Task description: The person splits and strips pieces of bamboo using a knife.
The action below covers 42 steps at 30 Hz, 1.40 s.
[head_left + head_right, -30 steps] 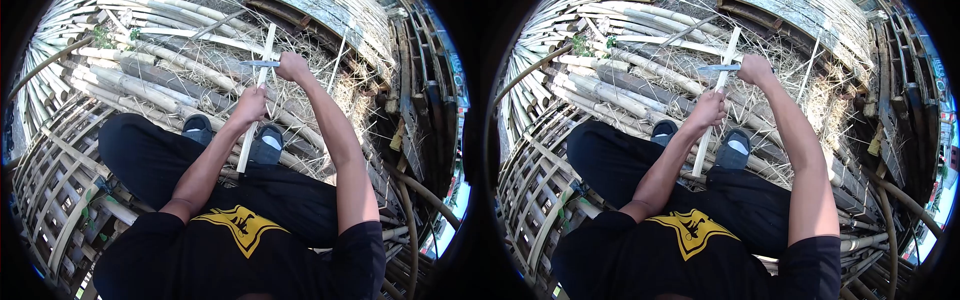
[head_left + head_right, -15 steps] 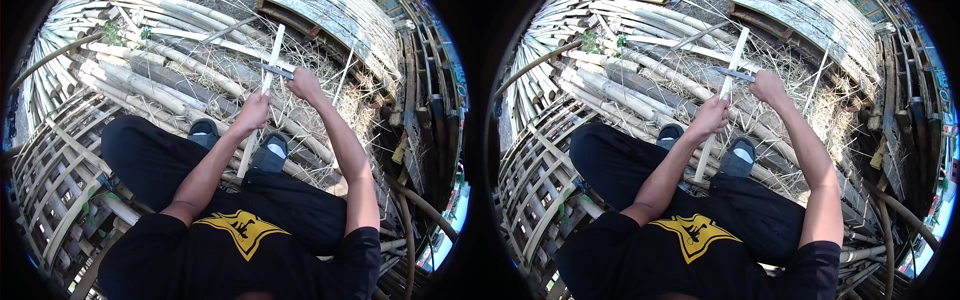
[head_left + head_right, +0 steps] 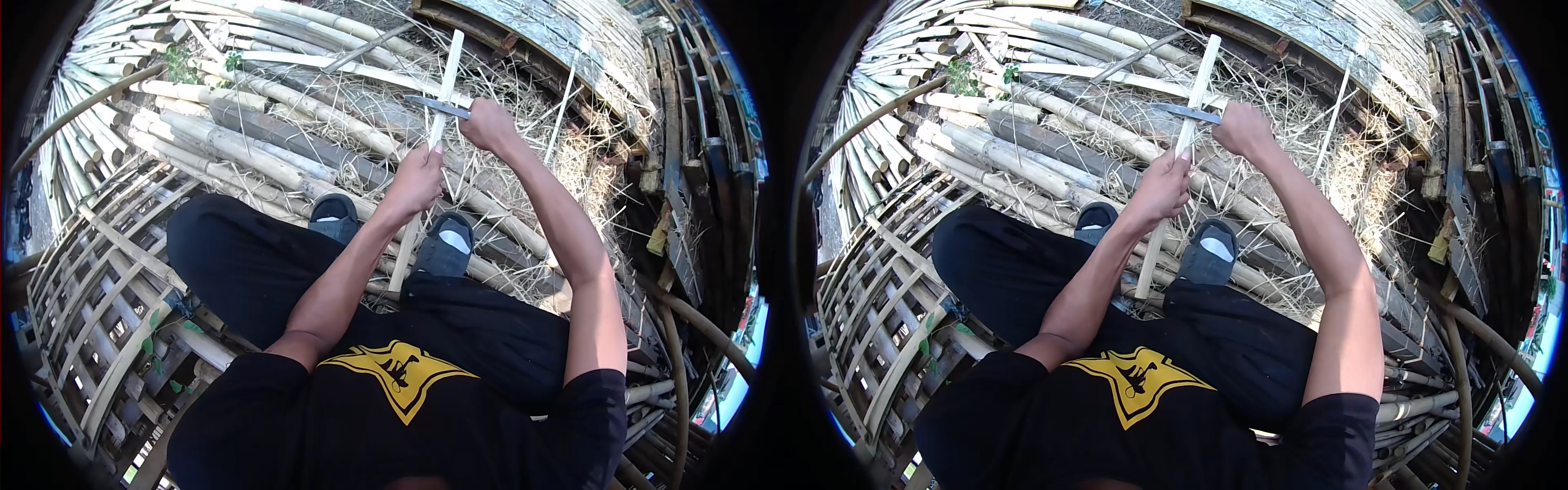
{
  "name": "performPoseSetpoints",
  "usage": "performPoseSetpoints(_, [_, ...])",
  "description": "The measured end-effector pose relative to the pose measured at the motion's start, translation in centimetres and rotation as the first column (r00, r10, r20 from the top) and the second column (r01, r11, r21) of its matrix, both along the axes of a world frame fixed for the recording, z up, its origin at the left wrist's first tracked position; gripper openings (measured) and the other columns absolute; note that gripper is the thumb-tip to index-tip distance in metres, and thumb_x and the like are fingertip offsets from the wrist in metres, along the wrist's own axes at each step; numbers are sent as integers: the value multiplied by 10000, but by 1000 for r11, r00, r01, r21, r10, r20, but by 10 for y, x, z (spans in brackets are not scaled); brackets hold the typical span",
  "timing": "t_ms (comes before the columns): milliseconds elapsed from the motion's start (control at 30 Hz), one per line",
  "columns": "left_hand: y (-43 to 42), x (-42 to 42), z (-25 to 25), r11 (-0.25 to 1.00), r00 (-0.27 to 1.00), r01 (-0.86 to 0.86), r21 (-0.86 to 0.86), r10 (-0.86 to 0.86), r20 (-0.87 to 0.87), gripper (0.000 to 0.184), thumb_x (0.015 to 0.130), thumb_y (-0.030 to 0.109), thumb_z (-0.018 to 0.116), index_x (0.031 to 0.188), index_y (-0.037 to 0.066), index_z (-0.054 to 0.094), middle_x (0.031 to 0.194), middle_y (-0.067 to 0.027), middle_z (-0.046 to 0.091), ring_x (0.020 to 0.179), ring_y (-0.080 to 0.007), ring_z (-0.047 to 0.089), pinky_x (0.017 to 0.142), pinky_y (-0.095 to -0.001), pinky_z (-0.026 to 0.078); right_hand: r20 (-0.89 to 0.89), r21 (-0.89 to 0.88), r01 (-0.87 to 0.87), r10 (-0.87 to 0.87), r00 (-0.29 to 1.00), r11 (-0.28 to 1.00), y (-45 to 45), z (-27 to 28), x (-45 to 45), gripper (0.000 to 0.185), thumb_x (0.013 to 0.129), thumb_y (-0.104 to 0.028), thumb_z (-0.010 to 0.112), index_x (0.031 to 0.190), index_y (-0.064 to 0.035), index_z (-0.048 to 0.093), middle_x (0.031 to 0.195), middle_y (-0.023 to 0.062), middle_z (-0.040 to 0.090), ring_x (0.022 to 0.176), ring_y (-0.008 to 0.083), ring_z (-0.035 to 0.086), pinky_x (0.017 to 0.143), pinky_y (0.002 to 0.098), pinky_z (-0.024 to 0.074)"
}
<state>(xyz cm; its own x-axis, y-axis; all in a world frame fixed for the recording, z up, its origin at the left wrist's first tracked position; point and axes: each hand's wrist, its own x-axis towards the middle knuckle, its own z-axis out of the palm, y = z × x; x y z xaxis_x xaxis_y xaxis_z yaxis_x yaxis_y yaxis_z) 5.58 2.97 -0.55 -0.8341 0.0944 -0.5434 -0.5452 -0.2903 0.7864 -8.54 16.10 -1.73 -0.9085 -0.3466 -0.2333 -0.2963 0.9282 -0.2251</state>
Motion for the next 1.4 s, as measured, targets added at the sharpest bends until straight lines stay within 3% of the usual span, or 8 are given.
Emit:
performPoseSetpoints(300, [6,2,0,997,995,10,82,-18,102,239,1018,294,395,838,136,395,571,73,292,413,-35,241,360,-217,177,55,163,-213,207,977,963,6,9,-11,259,769,-229,552,832,-4,664,825,222,671,800,380,665,725,454,550])
performPoseSetpoints(467, [9,-3,-5,991,995,18,132,-30,95,245,1019,297,391,832,139,395,574,74,293,414,-33,242,363,-215,174,-65,107,-149,157,985,983,19,-17,-29,226,694,-221,617,651,-1,645,707,216,648,713,382,650,673,455,542])
performPoseSetpoints(867, [11,10,21,987,997,-76,139,70,45,238,1019,290,388,835,139,395,591,74,313,413,-25,245,361,-214,188,-70,108,-261,269,960,959,13,1,-31,222,686,-253,655,684,-32,672,763,173,675,750,346,663,709,427,553])
performPoseSetpoints(933, [11,-3,24,983,996,-92,156,94,-6,232,1019,286,387,839,140,393,591,75,310,415,-25,244,362,-212,188,-162,138,-265,286,945,954,7,-1,-43,168,690,-288,689,684,-120,687,701,141,651,710,339,644,642,435,541])
performPoseSetpoints(1133, [-13,-9,16,980,997,-67,186,72,-18,230,1019,274,385,845,125,393,577,68,279,418,-31,232,360,-210,174,-76,64,-106,110,991,992,-13,8,-35,253,726,-267,625,692,-23,682,756,236,655,735,376,657,706,446,543])
performPoseSetpoints(1200, [-14,-10,16,977,995,-95,189,101,-23,231,1020,278,385,856,117,398,575,66,277,414,-29,222,352,-208,169,-195,16,-67,68,978,998,-16,3,-28,229,734,-257,622,726,-39,693,723,215,652,715,365,656,682,447,541])
performPoseSetpoints(1267, [-18,-6,11,936,993,-113,334,100,54,236,1022,279,382,856,112,404,571,71,270,409,-29,214,341,-207,167,-477,-100,-220,148,866,970,-15,-6,-17,155,772,-149,565,685,-36,627,604,154,628,596,320,655,583,429,531])
performPoseSetpoints(1400, [-22,-9,11,899,998,-44,436,23,52,235,1027,265,360,867,101,413,564,78,260,408,-25,207,335,-200,167,-626,7,-357,282,727,934,6,-14,-24,212,874,-97,470,682,-64,554,520,130,592,456,256,621,417,371,486])
